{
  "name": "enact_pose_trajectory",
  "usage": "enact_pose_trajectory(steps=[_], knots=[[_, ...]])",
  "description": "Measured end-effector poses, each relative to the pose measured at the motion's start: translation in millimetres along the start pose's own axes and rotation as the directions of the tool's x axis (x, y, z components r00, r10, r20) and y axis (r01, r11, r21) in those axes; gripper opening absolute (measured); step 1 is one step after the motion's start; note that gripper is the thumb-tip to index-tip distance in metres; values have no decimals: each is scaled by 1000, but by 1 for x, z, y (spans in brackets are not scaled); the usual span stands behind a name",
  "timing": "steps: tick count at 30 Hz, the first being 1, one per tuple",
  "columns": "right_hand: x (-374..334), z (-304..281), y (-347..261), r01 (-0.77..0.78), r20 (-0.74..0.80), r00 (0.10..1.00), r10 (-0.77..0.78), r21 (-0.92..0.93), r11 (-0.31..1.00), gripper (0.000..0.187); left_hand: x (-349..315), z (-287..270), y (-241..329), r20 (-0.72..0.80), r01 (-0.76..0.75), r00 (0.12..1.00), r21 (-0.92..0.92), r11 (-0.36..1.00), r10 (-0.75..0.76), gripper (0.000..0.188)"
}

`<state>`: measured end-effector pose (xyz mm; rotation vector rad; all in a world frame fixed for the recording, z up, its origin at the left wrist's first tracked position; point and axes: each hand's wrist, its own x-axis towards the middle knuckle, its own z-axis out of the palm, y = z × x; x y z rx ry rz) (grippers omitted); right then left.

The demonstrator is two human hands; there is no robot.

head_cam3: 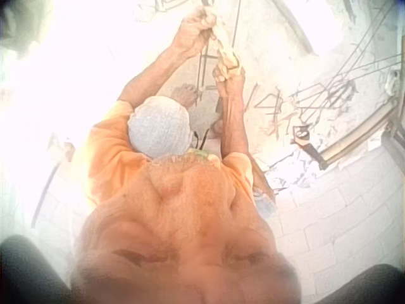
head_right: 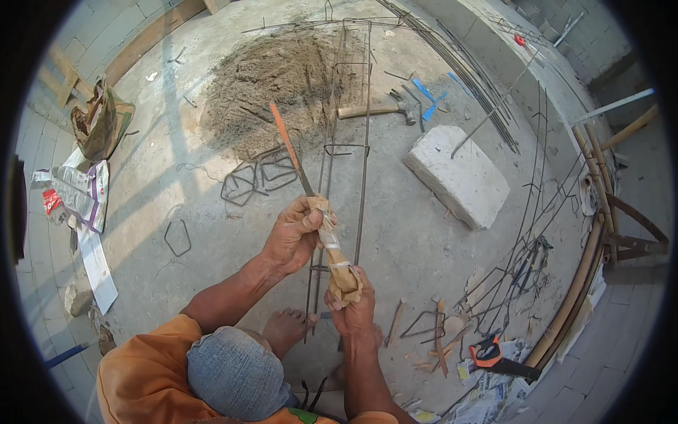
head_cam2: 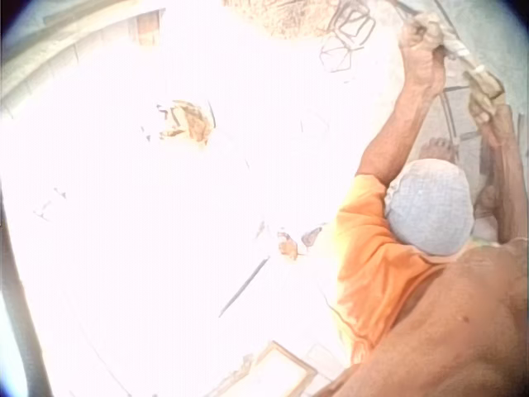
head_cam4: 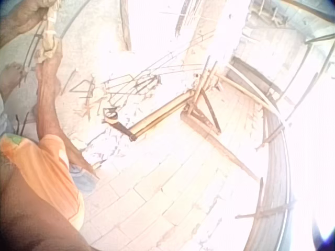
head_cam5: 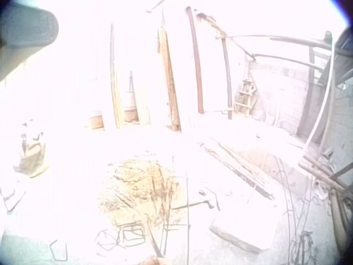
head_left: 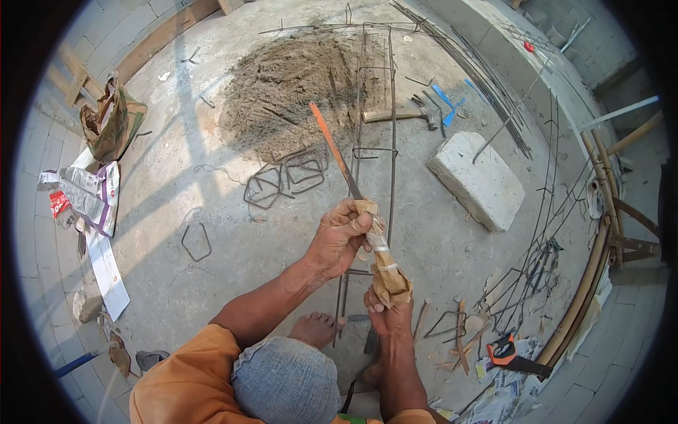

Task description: The person assembles a rebar cage by positioning metal rods and securing them with wire ties.

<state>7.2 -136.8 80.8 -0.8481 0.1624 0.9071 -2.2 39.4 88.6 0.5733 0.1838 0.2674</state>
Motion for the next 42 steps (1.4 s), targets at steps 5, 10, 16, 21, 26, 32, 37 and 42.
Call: enact_pose_trajectory(steps=[5, 10, 16, 21, 26, 32, 37, 42], knots=[[-2, 17, 33, -87, 101, 994, 44, 477, 875, 14, -3, -9, -8, -218, -7, 976, -90, 996, -13, 21], [2, 41, 27, 33, -177, 984, 31, 349, 937, 10, -4, -5, -10, -259, -162, 944, 181, 970, 205, 20], [6, 32, 39, 125, -381, 848, -369, -533, 837, 6, -16, 10, -20, -187, -238, 888, 594, 769, 419, 18], [7, 19, 39, 90, 114, 660, -742, -993, -73, 9, -21, 1, -32, -141, -220, 885, 714, 664, 444, 19], [1, 12, 17, 296, 532, 524, -664, -846, -444, 8, -11, 5, -11, -197, 75, 976, 701, 709, 92, 19], [1, -3, 33, 448, 153, 697, -700, -855, 259, 30, 4, 0, -16, -222, 259, 962, 565, 783, -158, 20], [-5, -11, 8, 168, 26, 964, -264, -830, 532, 28, -3, -12, -27, -154, 296, 955, 541, 787, -254, 22], [-28, -18, -24, 70, -189, 941, -279, -700, 711, 24, -15, -6, -33, -144, 252, 968, 495, 832, -207, 43]])
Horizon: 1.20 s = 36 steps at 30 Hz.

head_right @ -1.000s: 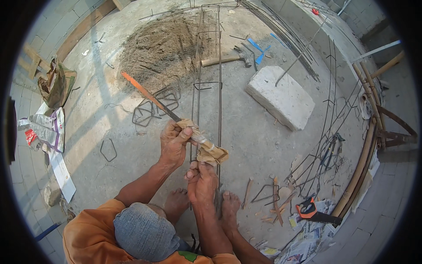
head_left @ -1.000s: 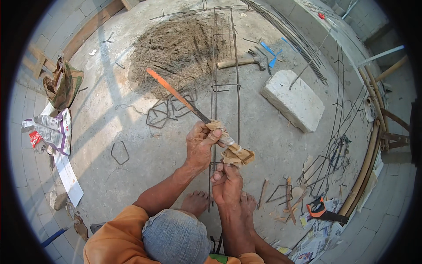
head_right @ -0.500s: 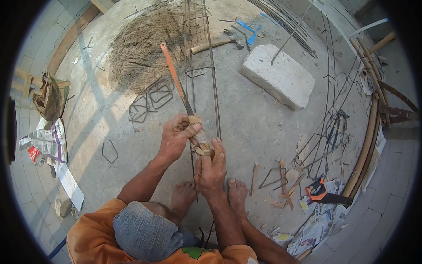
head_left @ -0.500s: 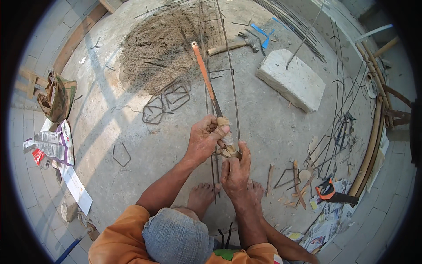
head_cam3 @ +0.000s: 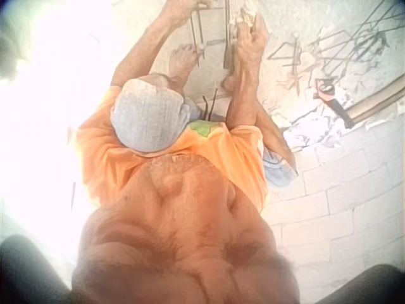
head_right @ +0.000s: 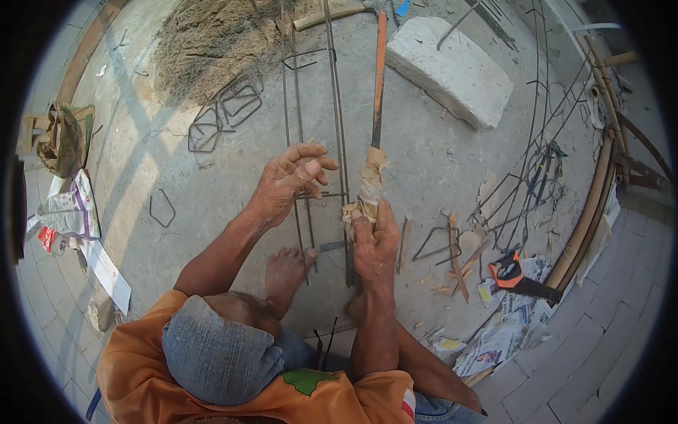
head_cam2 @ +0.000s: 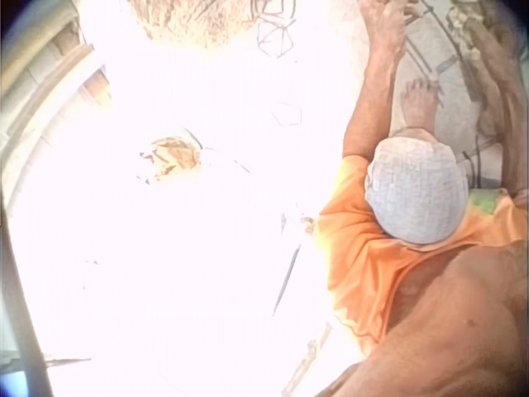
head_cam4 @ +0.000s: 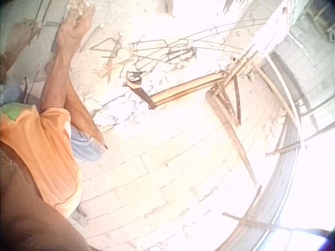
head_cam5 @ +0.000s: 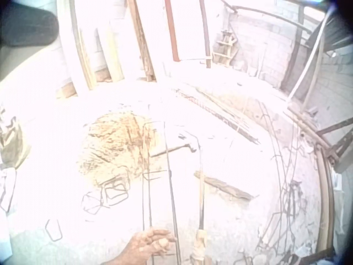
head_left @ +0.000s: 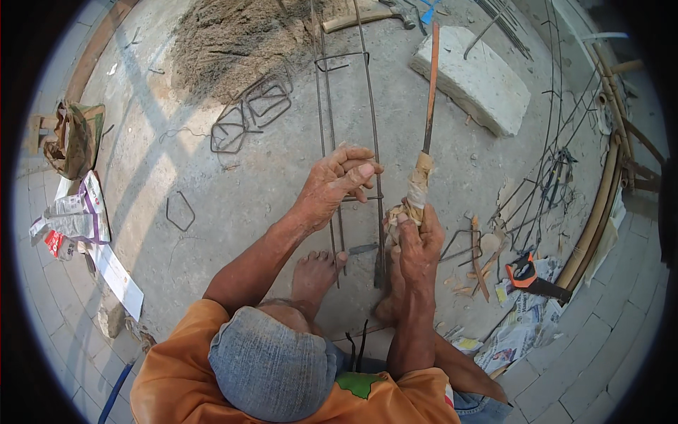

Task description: The person assembles a rebar cage by positioning metal rods and securing them with wire ties.

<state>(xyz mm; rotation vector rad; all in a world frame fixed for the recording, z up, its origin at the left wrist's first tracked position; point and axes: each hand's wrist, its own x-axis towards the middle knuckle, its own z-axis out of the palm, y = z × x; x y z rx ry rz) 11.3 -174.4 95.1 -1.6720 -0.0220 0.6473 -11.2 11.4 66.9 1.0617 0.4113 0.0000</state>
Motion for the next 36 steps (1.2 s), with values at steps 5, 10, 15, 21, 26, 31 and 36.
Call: enact_pose_trajectory(steps=[5, 10, 15, 21, 26, 31, 36], knots=[[3, -1, 7, 348, -83, 912, -402, -363, 865, 33, -40, 34, -32, 32, 139, 989, 117, 983, -143, 54], [-8, 11, 22, 252, 41, 939, -340, -755, 605, 48, -34, 46, -31, 63, 223, 967, 252, 942, -246, 44], [-16, -6, 22, 280, 99, 943, -318, -752, 596, 66, -30, 61, -41, 31, 101, 992, 358, 928, -120, 31], [-23, -11, -5, 248, 145, 962, -230, -812, 528, 79, -37, 66, -79, 8, -33, 999, 392, 919, 33, 20], [-11, -15, 32, 363, 100, 880, -464, -773, 521, 72, -27, 62, -63, 184, 259, 938, 192, 947, -294, 21], [-14, -21, 43, 405, 116, 879, -463, -692, 597, 48, -29, 31, -57, 412, 406, 817, 88, 910, -404, 34], [-21, -14, 2, 44, -108, 991, -76, -272, 961, 36, -36, -24, -33, -10, 243, 969, 199, 949, -246, 36]])
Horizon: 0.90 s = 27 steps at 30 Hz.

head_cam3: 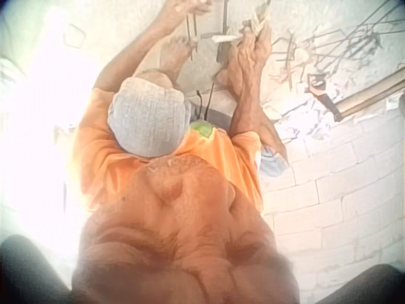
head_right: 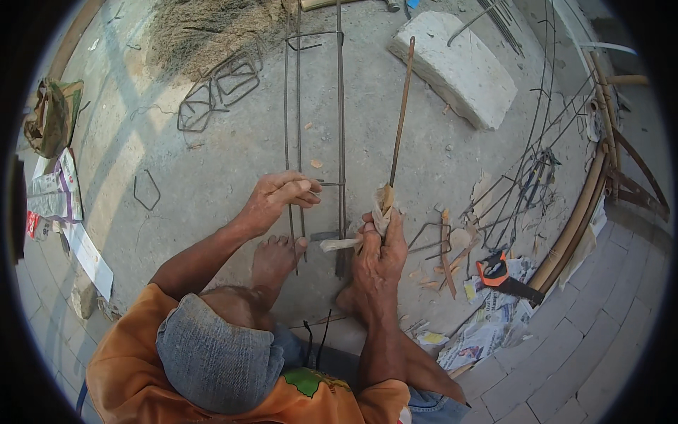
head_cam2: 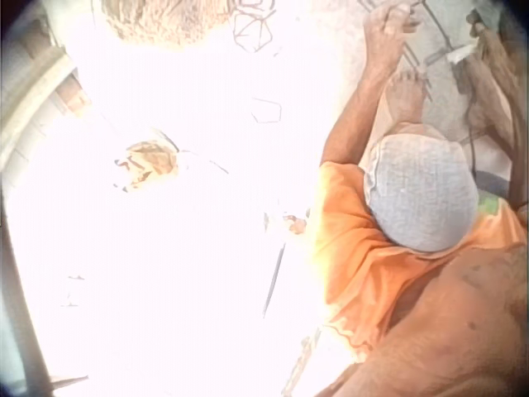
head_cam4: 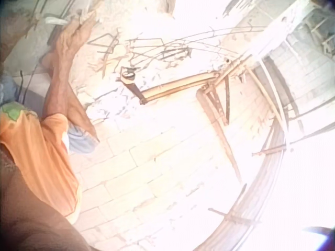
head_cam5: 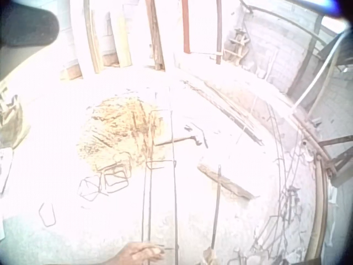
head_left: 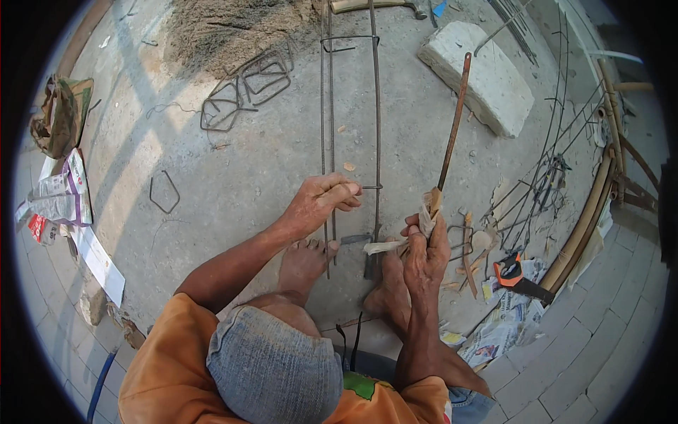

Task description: The person assembles a rebar cage by positioning metal rods and securing them with wire ties.

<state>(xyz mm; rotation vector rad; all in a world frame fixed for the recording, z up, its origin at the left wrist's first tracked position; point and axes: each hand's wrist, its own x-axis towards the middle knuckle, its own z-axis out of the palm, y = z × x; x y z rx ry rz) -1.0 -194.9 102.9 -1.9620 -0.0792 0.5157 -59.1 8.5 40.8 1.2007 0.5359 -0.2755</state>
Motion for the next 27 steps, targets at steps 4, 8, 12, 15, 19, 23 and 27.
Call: enact_pose_trajectory(steps=[4, 8, 12, 15, 19, 23, 27], knots=[[-4, 6, 27, -46, 54, 997, 49, -58, 997, 41, 20, -7, -16, 21, -457, 786, 693, 558, 617, 32], [-15, 18, 41, 26, 131, 991, 15, -305, 952, 47, 39, 13, -40, 101, -406, 848, 754, 516, 520, 32], [-16, 18, 53, 205, 163, 975, -149, -415, 886, 43, 44, 10, -42, 81, -257, 948, 764, 592, 307, 26], [-16, 18, 52, 264, 152, 964, -218, -441, 858, 42, 46, 7, -36, 53, -267, 949, 656, 706, 310, 27], [-19, 25, 47, 394, 162, 914, -372, -573, 719, 42, 47, 5, -38, 50, -185, 979, 629, 755, 198, 34], [-17, 27, 52, 257, 194, 966, -173, -617, 743, 42, 50, 11, -41, 44, -241, 953, 704, 668, 299, 35], [-15, 27, 51, 186, 170, 980, -103, -604, 775, 41, 51, 17, -39, 18, -213, 958, 713, 668, 286, 34]])
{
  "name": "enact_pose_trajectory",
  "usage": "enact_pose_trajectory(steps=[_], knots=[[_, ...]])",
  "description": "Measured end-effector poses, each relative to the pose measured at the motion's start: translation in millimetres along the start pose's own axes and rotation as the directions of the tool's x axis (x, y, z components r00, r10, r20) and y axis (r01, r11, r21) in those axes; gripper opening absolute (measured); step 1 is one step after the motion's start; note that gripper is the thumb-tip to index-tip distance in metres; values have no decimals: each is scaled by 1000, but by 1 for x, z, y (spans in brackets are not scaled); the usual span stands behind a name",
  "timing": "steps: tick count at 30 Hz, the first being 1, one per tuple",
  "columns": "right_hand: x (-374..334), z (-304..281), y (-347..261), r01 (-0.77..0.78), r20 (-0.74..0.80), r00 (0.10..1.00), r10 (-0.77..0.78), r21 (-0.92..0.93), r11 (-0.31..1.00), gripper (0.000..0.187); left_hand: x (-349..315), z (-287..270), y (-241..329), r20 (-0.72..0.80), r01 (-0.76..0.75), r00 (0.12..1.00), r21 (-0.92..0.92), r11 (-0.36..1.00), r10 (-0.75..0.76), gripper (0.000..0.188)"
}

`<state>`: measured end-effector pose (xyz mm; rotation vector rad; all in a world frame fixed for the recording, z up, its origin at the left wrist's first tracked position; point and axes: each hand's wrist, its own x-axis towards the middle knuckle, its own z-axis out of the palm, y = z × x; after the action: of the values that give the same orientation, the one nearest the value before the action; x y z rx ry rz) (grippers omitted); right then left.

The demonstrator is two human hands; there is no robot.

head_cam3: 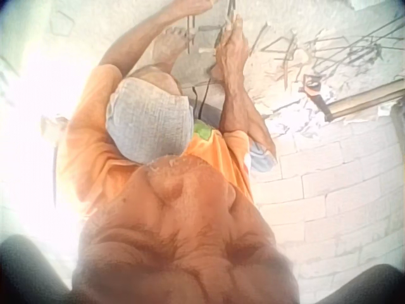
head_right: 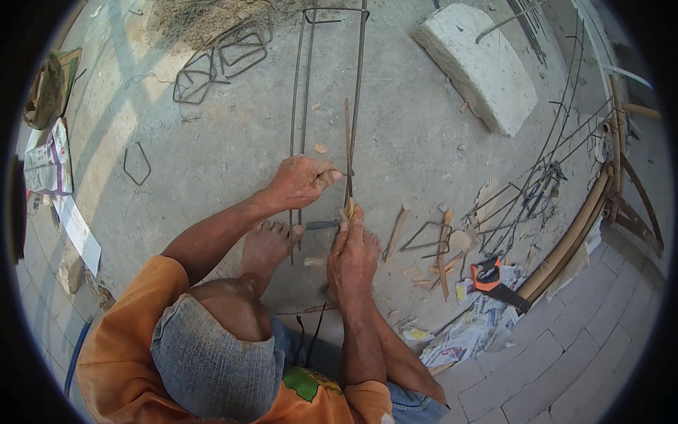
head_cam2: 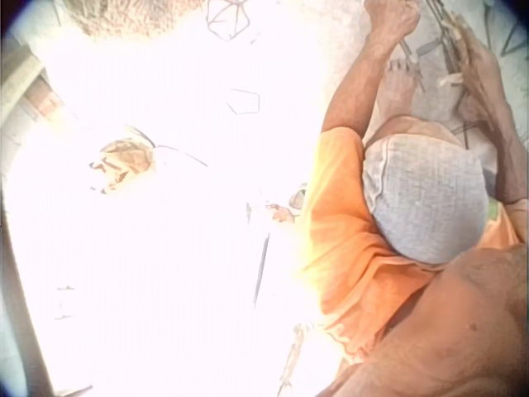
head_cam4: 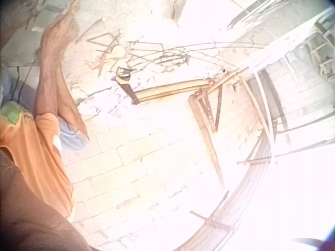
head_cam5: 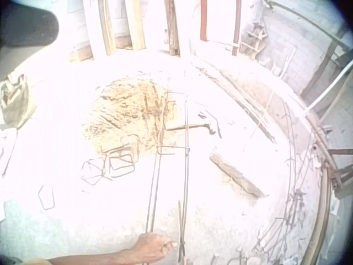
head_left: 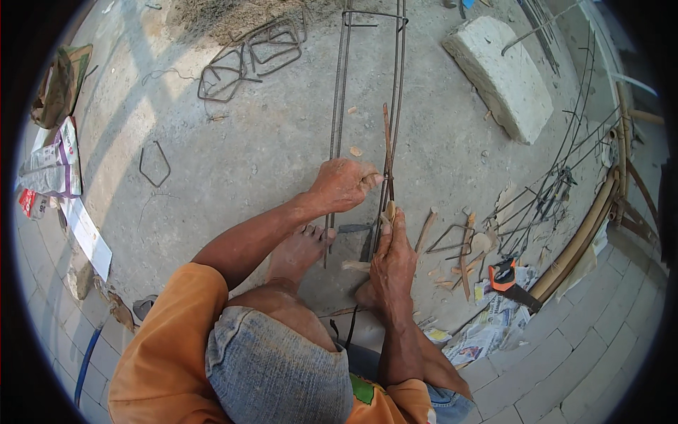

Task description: The person assembles a rebar cage by positioning metal rods and securing them with wire ties.

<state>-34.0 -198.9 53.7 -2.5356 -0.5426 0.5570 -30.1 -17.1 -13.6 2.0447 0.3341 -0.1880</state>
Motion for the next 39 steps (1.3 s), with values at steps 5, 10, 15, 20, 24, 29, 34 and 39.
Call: enact_pose_trajectory(steps=[5, 10, 15, 20, 24, 29, 34, 39], knots=[[0, 1, -5, -48, 4, 999, 48, -12, 999, 41, 2, 3, 1, 11, 23, 1000, 27, 999, -24, 32], [7, -6, -13, -86, 60, 994, 96, -161, 983, 43, 6, 19, 4, -35, 1, 999, 88, 996, 2, 28], [16, -22, -20, -217, 165, 957, 240, -148, 965, 41, 8, 23, 4, -47, -6, 999, 137, 991, 13, 27], [2, -24, -3, -151, 137, 976, 172, -149, 977, 40, 9, 26, 5, -59, 49, 997, 178, 983, -39, 27], [2, -22, 10, -126, 82, 987, 139, -150, 981, 39, 10, 22, 15, 3, 91, 996, 203, 975, -94, 26], [-9, -22, -7, 5, 151, 988, 42, -302, 953, 49, 7, 27, 11, -122, 6, 992, 211, 977, 21, 24], [-6, -34, -13, -1, -14, 1000, -4, -316, 949, 46, 9, 23, 16, -76, 42, 997, 231, 972, -25, 22], [7, -17, -4, -23, -100, 995, 2, -215, 976, 45, 4, 23, 8, -136, 33, 991, 212, 977, -4, 21]])
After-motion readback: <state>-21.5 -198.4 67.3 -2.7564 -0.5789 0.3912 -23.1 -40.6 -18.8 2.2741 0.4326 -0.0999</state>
